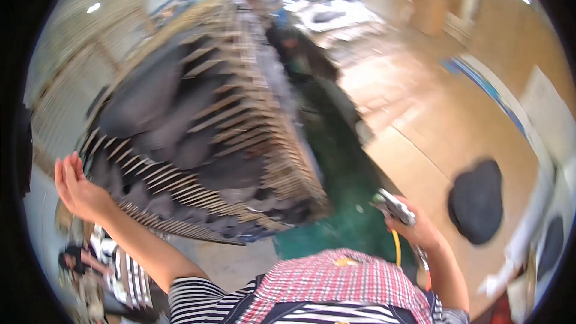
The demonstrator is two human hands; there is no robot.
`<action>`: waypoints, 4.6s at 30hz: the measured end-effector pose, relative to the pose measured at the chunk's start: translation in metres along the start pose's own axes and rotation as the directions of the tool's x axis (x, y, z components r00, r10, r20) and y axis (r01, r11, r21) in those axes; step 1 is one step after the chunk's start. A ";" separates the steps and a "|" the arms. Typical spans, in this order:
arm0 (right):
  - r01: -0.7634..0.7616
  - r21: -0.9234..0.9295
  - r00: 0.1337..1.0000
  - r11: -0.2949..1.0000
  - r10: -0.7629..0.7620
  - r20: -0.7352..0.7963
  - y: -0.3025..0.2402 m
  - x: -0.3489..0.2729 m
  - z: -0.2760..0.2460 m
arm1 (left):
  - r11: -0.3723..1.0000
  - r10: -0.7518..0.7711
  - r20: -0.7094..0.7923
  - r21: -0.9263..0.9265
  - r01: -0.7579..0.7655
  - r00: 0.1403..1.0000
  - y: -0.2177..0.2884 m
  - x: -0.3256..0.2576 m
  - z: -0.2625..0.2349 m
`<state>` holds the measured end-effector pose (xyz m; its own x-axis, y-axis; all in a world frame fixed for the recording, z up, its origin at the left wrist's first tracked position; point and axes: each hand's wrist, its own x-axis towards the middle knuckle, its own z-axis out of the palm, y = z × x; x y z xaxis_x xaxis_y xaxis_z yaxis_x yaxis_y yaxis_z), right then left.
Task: The recorder uses a spray gun to apply adhesive to foam padding components and then organizes them on a drying rack.
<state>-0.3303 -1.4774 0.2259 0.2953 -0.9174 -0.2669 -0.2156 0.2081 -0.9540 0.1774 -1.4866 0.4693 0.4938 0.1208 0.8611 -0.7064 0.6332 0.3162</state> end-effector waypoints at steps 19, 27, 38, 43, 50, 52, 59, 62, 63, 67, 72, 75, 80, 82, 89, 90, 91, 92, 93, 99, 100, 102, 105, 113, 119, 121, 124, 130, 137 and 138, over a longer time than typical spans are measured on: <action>0.052 0.500 0.419 0.864 0.436 -0.797 0.173 -0.347 -0.124 | 0.990 -0.122 0.951 0.137 0.035 -0.284 0.266 -0.749 0.234; 0.097 0.504 0.468 0.858 0.407 -0.784 0.190 -0.318 -0.162 | 0.004 -0.130 0.551 0.832 0.555 -0.825 0.298 -0.716 0.310; 0.108 0.303 0.741 0.947 0.126 -0.660 0.177 -0.225 -0.183 | -0.349 0.025 0.903 0.410 0.842 -0.429 0.260 -0.457 0.418; 0.132 0.257 0.838 0.957 0.030 -0.544 0.142 -0.175 -0.163 | -0.205 -0.183 0.961 0.171 0.964 -0.209 0.194 -0.319 0.439; 0.147 0.254 0.908 0.956 -0.028 -0.419 0.095 -0.095 -0.115 | 0.143 -0.614 0.731 -0.266 0.953 0.296 0.069 -0.040 0.404; 0.176 0.255 0.925 0.951 -0.072 -0.372 0.084 -0.076 -0.098 | 0.111 -0.453 0.876 -0.128 0.985 0.165 0.008 0.071 0.341; 0.063 0.174 0.981 0.983 -0.029 -0.194 0.056 -0.013 -0.053 | 0.492 -0.787 0.470 0.089 0.866 0.400 -0.084 0.146 0.148; 0.083 0.107 0.988 0.991 -0.068 -0.137 0.054 -0.003 -0.046 | 0.604 -0.736 0.164 0.599 0.526 0.657 -0.071 0.110 0.108; 0.094 0.092 0.991 0.991 -0.084 -0.108 0.052 -0.002 -0.044 | 0.604 -0.732 0.158 0.599 0.525 0.662 -0.053 0.107 0.094; 0.124 0.106 0.991 0.987 -0.116 -0.073 0.045 -0.015 -0.041 | 0.706 0.138 0.217 0.663 -0.250 0.966 -0.034 0.139 0.024; 0.081 0.065 0.969 0.995 -0.063 -0.240 0.060 -0.076 -0.063 | 0.996 0.068 0.012 0.057 -0.068 0.998 0.052 0.021 0.080; 0.115 0.105 0.933 0.988 -0.071 -0.353 0.080 -0.123 -0.085 | 0.993 0.100 0.081 -0.066 -0.095 0.992 0.108 -0.093 0.119; 0.106 0.020 0.729 0.994 -0.064 -0.681 0.108 -0.235 -0.112 | 0.853 -0.391 0.568 -0.071 0.517 0.724 0.081 -0.282 0.173; 0.182 0.184 0.584 0.966 0.045 -0.811 0.106 -0.279 -0.112 | 0.513 -0.633 0.704 0.071 0.855 0.321 0.097 -0.359 0.201; 0.205 0.336 0.614 0.919 0.147 -0.776 0.087 -0.348 -0.095 | 0.400 -0.478 0.877 0.273 0.875 -0.055 0.184 -0.510 0.236; 0.198 0.338 0.607 0.920 0.155 -0.779 0.085 -0.349 -0.093 | 0.416 -0.454 0.888 0.288 0.863 -0.078 0.197 -0.521 0.236; 0.220 0.304 0.532 0.927 0.147 -0.834 0.083 -0.349 -0.091 | 0.414 -0.448 0.890 0.292 0.862 -0.086 0.206 -0.528 0.235; 0.238 0.267 0.453 0.934 0.136 -0.881 0.081 -0.351 -0.089 | 0.439 -0.402 0.910 0.290 0.850 -0.103 0.213 -0.534 0.234; 0.206 0.231 0.394 0.951 0.136 -0.909 0.076 -0.356 -0.090 | 0.463 -0.356 0.927 0.286 0.839 -0.119 0.216 -0.539 0.233; 0.096 0.219 0.339 0.971 0.175 -0.924 0.065 -0.378 -0.078 | 0.459 -0.366 0.914 0.341 0.820 -0.176 0.203 -0.555 0.216; 0.128 0.272 0.391 0.954 0.204 -0.898 0.063 -0.377 -0.074 | 0.452 -0.385 0.902 0.369 0.812 -0.195 0.199 -0.555 0.213; 0.159 0.268 0.554 0.950 0.139 -0.821 0.065 -0.371 -0.072 | 0.436 -0.400 0.892 0.388 0.812 -0.211 0.192 -0.556 0.207; 0.239 0.321 0.596 0.916 0.122 -0.794 0.064 -0.345 -0.071 | 0.403 -0.410 0.880 0.412 0.817 -0.241 0.183 -0.562 0.198; 0.196 0.107 0.354 0.975 0.031 -0.935 0.061 -0.310 -0.101 | 0.387 -0.428 0.862 0.448 0.806 -0.273 0.169 -0.566 0.179; 0.064 0.138 0.278 0.988 0.115 -0.954 0.060 -0.346 -0.085 | 0.366 -0.447 0.845 0.472 0.802 -0.294 0.159 -0.579 0.168; 0.039 0.154 0.285 0.987 0.137 -0.949 0.058 -0.355 -0.075 | 0.358 -0.442 0.843 0.480 0.801 -0.308 0.156 -0.584 0.167; 0.031 0.213 0.367 0.977 0.187 -0.911 0.055 -0.364 -0.063 | 0.332 -0.420 0.841 0.492 0.805 -0.341 0.156 -0.595 0.169; 0.166 0.272 0.565 0.948 0.134 -0.814 0.053 -0.341 -0.068 | 0.305 -0.358 0.841 0.517 0.800 -0.406 0.178 -0.612 0.169; 0.175 0.083 0.301 0.981 0.027 -0.953 0.058 -0.312 -0.102 | 0.328 -0.310 0.833 0.546 0.771 -0.458 0.184 -0.628 0.158; 0.182 0.097 0.262 0.978 0.047 -0.964 0.054 -0.313 -0.103 | 0.327 -0.312 0.833 0.546 0.771 -0.457 0.183 -0.633 0.158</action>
<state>-0.5308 -1.2139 0.2717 -0.8300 -0.5575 0.0170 -0.0669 0.0694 -0.9953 -0.3444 -1.5675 0.0450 -0.4280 -0.8894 -0.1607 -0.1270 -0.1169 0.9850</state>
